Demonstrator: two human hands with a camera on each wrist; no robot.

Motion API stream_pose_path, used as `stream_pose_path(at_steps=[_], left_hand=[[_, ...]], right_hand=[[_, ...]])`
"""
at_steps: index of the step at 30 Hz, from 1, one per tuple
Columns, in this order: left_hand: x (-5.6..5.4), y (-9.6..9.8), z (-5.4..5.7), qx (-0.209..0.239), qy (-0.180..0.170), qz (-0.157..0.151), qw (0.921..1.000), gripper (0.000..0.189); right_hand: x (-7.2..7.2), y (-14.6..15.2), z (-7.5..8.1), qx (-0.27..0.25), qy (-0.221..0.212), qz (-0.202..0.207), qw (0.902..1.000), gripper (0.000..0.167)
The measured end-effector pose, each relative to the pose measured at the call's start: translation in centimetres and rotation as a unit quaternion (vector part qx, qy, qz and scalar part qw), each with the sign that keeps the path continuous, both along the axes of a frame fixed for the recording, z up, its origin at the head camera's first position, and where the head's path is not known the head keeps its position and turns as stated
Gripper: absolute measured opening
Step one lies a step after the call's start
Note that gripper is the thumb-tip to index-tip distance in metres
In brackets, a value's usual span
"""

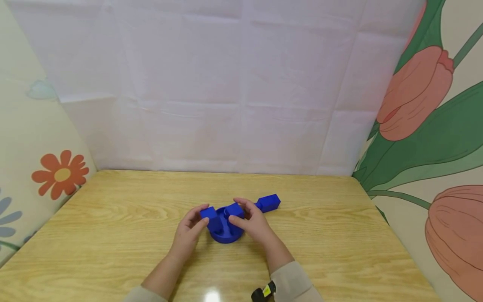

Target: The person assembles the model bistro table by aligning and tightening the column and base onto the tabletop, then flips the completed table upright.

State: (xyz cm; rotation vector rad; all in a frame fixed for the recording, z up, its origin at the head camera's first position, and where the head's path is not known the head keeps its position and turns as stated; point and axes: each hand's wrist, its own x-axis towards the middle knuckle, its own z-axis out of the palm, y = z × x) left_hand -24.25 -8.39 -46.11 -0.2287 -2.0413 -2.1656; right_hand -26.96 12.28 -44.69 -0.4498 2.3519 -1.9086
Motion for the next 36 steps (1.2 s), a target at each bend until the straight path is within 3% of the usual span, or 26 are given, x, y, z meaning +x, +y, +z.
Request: stream_pose_path(at_steps=[5, 13, 19, 27, 36], left_hand=[[0.0, 0.0, 0.0, -0.001, 0.003, 0.001, 1.0000, 0.037], [0.1, 0.0, 0.0, 0.000, 0.006, 0.000, 1.0000, 0.037], [0.1, 0.0, 0.1, -0.001, 0.004, -0.002, 1.0000, 0.038], [0.0, -0.1, 0.0, -0.002, 0.002, 0.001, 1.0000, 0.037], [0.0, -0.1, 0.0, 0.001, 0.006, -0.004, 1.0000, 0.036]], right_hand=[[0.1, 0.0, 0.0, -0.009, -0.017, -0.020, 0.9996, 0.054], [0.0, -0.2, 0.0, -0.045, -0.004, -0.073, 0.9963, 0.039], [0.3, 0.2, 0.0, -0.068, -0.019, -0.069, 0.9951, 0.038], [0.6, 0.8, 0.3, -0.061, -0.041, -0.045, 0.9963, 0.049], [0.7, 1.2, 0.0, -0.055, -0.025, -0.041, 0.9973, 0.048]])
